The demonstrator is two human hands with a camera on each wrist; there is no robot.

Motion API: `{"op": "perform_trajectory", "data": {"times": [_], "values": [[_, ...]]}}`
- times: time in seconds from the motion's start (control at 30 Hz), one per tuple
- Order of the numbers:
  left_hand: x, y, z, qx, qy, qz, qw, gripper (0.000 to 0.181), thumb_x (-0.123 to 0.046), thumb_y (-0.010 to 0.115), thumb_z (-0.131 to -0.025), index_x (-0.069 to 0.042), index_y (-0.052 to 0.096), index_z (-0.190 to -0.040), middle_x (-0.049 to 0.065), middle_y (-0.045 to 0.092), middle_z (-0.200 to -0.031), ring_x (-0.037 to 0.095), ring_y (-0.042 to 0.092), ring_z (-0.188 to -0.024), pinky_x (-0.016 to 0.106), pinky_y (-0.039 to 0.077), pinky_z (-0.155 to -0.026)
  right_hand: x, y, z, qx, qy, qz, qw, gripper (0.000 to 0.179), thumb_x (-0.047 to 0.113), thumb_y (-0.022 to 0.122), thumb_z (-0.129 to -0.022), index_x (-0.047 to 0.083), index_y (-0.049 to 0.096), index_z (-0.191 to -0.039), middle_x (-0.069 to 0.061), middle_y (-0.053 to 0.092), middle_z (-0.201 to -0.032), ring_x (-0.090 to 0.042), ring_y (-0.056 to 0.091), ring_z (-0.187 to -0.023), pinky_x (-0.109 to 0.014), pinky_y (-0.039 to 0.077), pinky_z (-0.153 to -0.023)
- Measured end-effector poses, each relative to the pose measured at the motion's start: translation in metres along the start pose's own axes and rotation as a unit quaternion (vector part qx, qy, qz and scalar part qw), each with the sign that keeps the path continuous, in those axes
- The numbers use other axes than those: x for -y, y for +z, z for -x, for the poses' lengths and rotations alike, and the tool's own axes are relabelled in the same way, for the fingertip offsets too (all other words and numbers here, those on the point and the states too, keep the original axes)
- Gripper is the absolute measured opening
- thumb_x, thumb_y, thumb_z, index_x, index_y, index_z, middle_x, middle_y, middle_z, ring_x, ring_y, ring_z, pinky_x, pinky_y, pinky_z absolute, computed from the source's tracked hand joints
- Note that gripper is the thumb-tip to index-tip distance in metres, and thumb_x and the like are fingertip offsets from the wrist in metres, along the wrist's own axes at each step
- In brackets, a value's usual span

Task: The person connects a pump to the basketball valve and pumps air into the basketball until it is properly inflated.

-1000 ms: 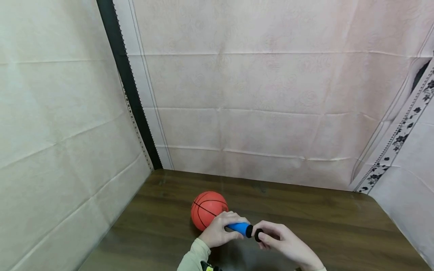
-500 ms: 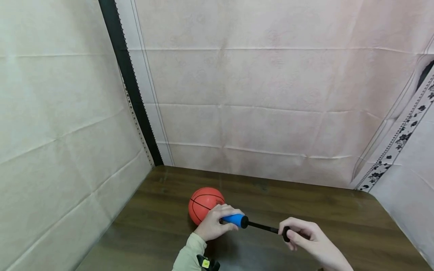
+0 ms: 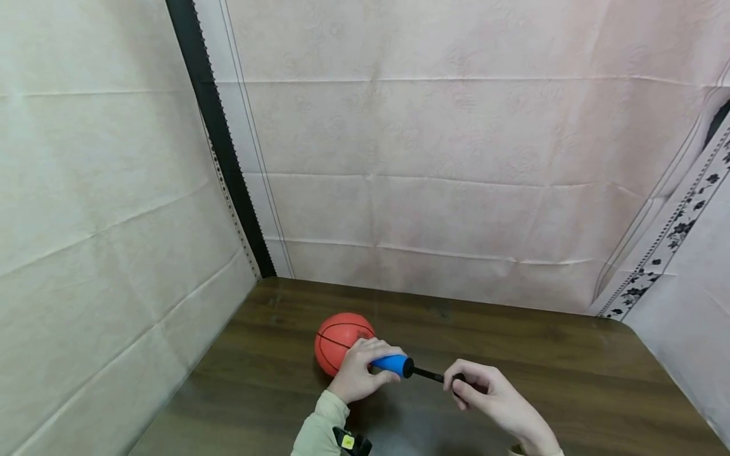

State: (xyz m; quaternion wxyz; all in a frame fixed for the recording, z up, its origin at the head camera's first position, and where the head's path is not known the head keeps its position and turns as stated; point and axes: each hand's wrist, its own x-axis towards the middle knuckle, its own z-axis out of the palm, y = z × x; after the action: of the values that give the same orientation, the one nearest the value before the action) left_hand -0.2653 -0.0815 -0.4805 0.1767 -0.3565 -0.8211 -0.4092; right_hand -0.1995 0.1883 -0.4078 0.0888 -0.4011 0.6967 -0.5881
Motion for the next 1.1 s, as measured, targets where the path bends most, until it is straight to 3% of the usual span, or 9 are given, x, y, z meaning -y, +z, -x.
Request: {"op": "perform_trajectory", "data": {"times": [0.2,0.4,0.57,0.7,0.93,1.1], "values": [[-0.004,0.015,-0.004,0.016,0.015,0.002,0.9998,0.032,-0.033,0.073,-0.085,-0.029,0.065,-0.116,-0.009,0.07,-0.105,0.008,0.059,-0.096,0.039,0.045,-0.091,-0.016,0.01,-0.014,0.0,0.033,-0.011,0.9994,0.017,0.003,0.04,-0.103,-0.007,0.053,-0.104,-0.023,0.045,-0.071,-0.027,0.041,-0.058,-0.029,0.039,-0.049],[-0.008,0.025,-0.003,0.038,0.015,0.027,0.9988,0.03,-0.035,0.07,-0.087,-0.026,0.065,-0.116,-0.007,0.069,-0.104,0.008,0.057,-0.095,0.036,0.044,-0.091,-0.024,0.014,-0.018,0.001,0.023,-0.011,0.9997,0.016,0.002,0.04,-0.102,-0.006,0.054,-0.102,-0.026,0.045,-0.07,-0.033,0.04,-0.058,-0.026,0.039,-0.048],[-0.005,0.021,-0.003,0.029,0.051,0.004,0.9983,0.031,-0.034,0.073,-0.086,-0.025,0.067,-0.115,-0.009,0.07,-0.101,0.006,0.058,-0.093,0.03,0.044,-0.087,-0.026,0.014,-0.016,0.014,0.035,0.005,0.9993,0.016,0.004,0.041,-0.103,-0.004,0.055,-0.104,-0.025,0.047,-0.072,-0.031,0.042,-0.059,-0.029,0.038,-0.047],[-0.001,0.016,-0.002,0.023,0.069,-0.026,0.9971,0.034,-0.037,0.074,-0.084,-0.027,0.068,-0.115,-0.011,0.07,-0.1,0.005,0.059,-0.094,0.033,0.044,-0.09,-0.028,0.015,-0.017,0.02,0.047,0.032,0.9982,0.018,0.008,0.041,-0.103,-0.001,0.057,-0.105,-0.023,0.049,-0.075,-0.03,0.045,-0.061,-0.032,0.04,-0.049],[-0.001,0.008,-0.005,0.059,0.068,-0.01,0.9959,0.035,-0.039,0.072,-0.085,-0.028,0.067,-0.117,-0.012,0.07,-0.106,0.004,0.06,-0.099,0.034,0.043,-0.092,-0.025,0.012,-0.013,0.023,0.069,0.093,0.993,0.017,0.016,0.045,-0.103,0.008,0.059,-0.107,-0.017,0.057,-0.081,-0.022,0.055,-0.07,-0.028,0.049,-0.064],[-0.002,0.003,-0.004,0.089,0.046,0.016,0.9949,0.036,-0.039,0.071,-0.085,-0.03,0.066,-0.12,-0.012,0.068,-0.11,0.003,0.059,-0.103,0.042,0.043,-0.097,-0.014,0.007,-0.008,0.035,0.064,0.123,0.9898,0.019,0.016,0.046,-0.103,0.015,0.059,-0.116,-0.014,0.062,-0.089,-0.017,0.06,-0.079,-0.027,0.051,-0.071]]}}
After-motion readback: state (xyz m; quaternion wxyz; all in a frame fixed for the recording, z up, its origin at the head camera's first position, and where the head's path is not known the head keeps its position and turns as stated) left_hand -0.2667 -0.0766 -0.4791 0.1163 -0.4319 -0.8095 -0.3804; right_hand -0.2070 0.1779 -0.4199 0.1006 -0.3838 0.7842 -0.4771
